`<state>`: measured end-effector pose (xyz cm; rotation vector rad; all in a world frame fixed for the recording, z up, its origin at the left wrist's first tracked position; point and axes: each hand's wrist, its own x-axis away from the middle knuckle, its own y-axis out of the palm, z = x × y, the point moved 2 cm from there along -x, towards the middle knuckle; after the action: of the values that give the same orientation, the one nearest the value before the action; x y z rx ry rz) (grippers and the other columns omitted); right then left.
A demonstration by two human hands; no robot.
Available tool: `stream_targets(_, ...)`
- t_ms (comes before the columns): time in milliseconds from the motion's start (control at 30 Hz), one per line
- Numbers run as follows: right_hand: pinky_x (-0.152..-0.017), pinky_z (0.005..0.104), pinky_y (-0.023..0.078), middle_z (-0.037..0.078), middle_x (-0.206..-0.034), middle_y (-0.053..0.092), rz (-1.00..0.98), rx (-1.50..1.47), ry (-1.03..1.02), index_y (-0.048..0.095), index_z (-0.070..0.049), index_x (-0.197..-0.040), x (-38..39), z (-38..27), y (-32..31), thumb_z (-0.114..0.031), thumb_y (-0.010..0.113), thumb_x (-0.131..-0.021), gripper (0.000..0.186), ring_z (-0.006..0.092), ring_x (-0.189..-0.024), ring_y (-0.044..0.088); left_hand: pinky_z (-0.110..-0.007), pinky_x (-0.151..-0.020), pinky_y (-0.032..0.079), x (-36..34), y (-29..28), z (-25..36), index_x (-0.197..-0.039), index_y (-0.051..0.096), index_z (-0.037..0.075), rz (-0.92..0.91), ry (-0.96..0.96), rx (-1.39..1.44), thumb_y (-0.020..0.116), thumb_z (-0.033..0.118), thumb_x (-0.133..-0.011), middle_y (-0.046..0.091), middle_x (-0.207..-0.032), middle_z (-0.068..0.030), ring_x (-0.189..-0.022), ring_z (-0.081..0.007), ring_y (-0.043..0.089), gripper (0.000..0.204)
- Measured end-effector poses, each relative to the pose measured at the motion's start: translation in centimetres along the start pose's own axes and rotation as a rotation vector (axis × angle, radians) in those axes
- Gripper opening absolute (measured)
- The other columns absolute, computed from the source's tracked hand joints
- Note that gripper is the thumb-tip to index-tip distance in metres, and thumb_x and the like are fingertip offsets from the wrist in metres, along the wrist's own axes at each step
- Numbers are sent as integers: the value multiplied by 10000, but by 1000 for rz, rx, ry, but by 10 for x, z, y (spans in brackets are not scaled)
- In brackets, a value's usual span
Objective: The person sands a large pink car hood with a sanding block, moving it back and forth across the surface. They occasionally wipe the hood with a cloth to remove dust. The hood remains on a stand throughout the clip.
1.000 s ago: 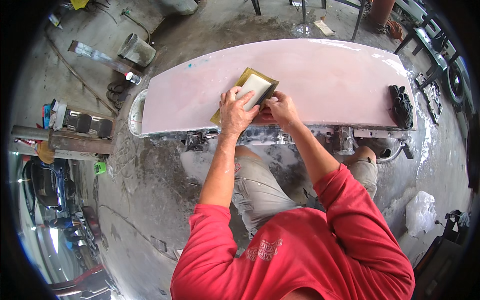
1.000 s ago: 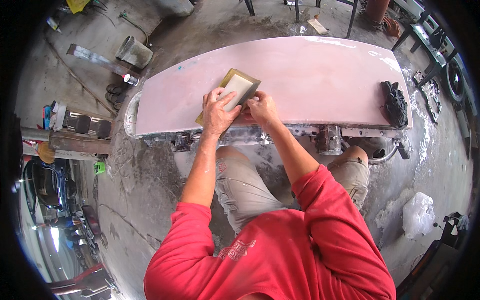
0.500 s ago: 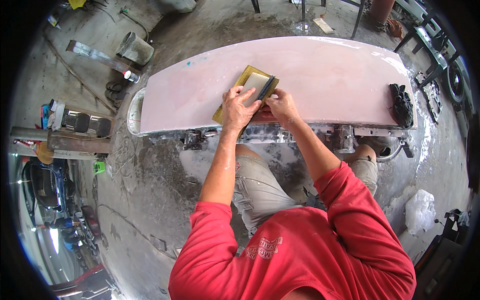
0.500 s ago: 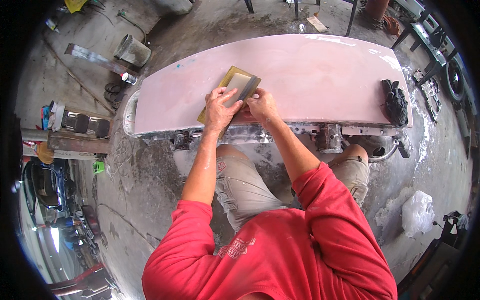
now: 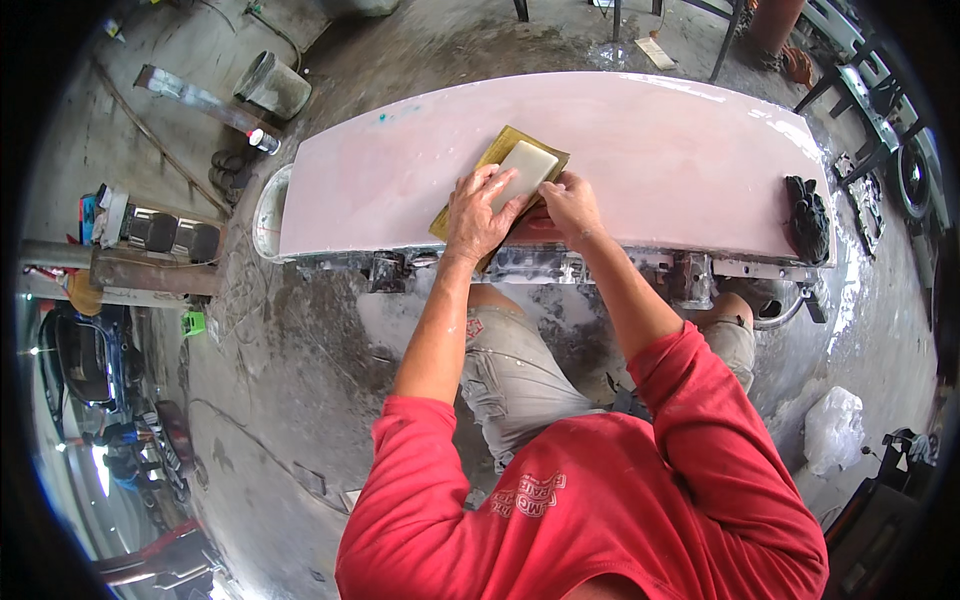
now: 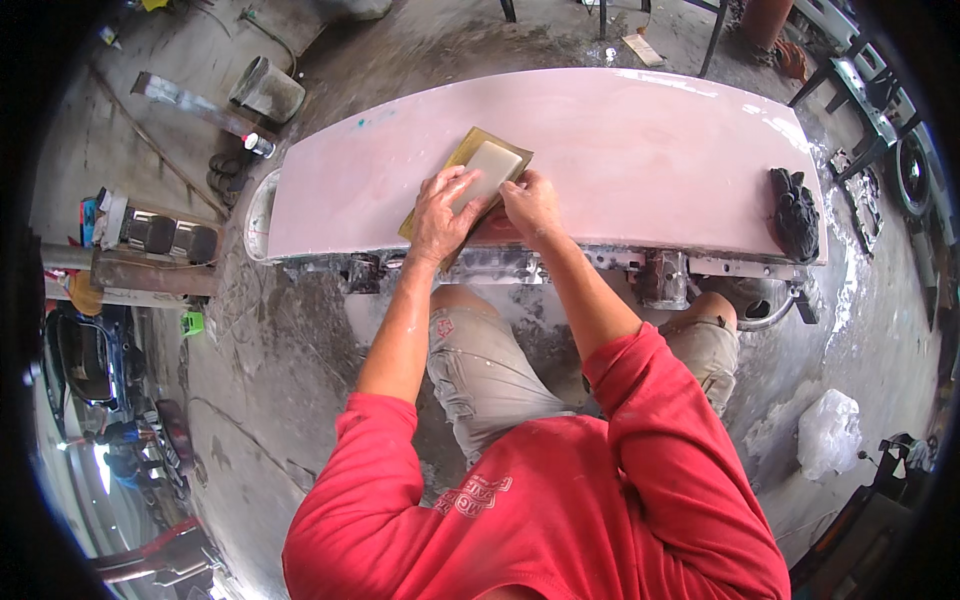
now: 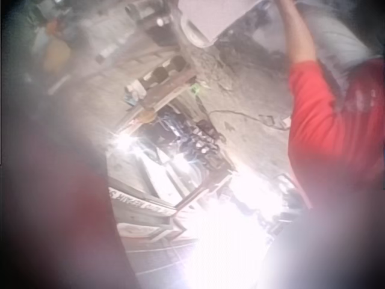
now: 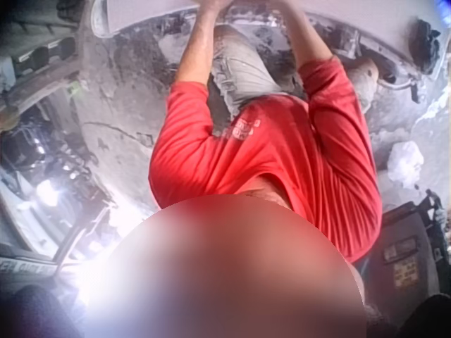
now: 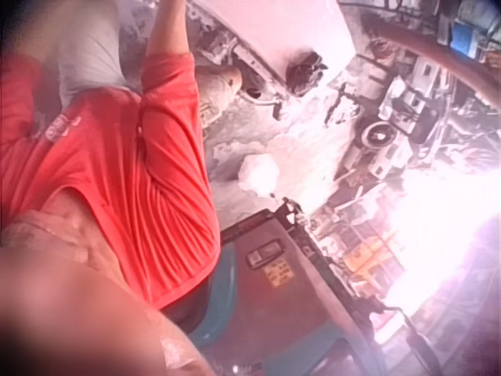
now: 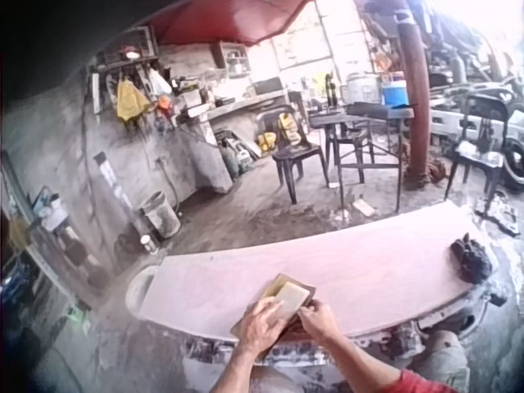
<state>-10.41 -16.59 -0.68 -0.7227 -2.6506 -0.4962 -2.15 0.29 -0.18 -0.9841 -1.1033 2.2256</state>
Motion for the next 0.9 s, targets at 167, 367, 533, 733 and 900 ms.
stream_targets(167, -817, 417, 695, 165, -1101, 764, -155, -290, 3, 623, 22, -1434, 7, 3, -6, -156, 682, -1072, 408, 268, -971, 799, -528, -1219, 472, -2, -21, 19, -1589, 647, 102, -211, -72, -80, 898, 368, -929, 565, -1668, -215, -1513, -438, 534, 755)
stream_targets(367, -868, 390, 648, 93, -1376, 636, -112, -193, -280, 561, -187, -1553, 29, -21, 12, -259, 892, -998, 650, 209, -1186, 691, -348, -1098, 525, -13, -53, 33, -1604, 624, 57, -211, -261, 631, 747, 296, -1118, 798, -1299, -86, -1199, -135, 663, 555)
stream_targets(533, -878, 400, 654, 192, -1508, 559, 34, -224, -385, 446, -21, -1480, 34, -36, 12, -197, 993, -882, 830, 253, -1218, 709, -366, -1118, 517, -16, -41, 51, -1633, 591, 80, -224, -261, 740, 729, 353, -1125, 781, -1344, -107, -1248, -183, 676, 593)
stream_targets(733, -972, 419, 631, 226, -1401, 644, 0, -236, -393, 303, 55, -1646, 39, -53, -14, -179, 1045, -763, 1177, 278, -1196, 715, -444, -1325, 353, -26, -24, 50, -1482, 746, 101, -277, -45, 827, 790, 336, -1074, 276, -1862, -98, -1709, -276, 270, 473)
stream_targets(900, -992, 440, 626, 223, -1392, 674, -60, -154, -547, 306, 29, -1671, 41, -64, -36, -159, 1024, -742, 1188, 286, -1224, 696, -438, -1231, 459, -46, -14, 70, -1596, 619, 120, -142, 7, 1015, 884, 390, -1002, 456, -1724, -137, -1540, -283, 493, 705)
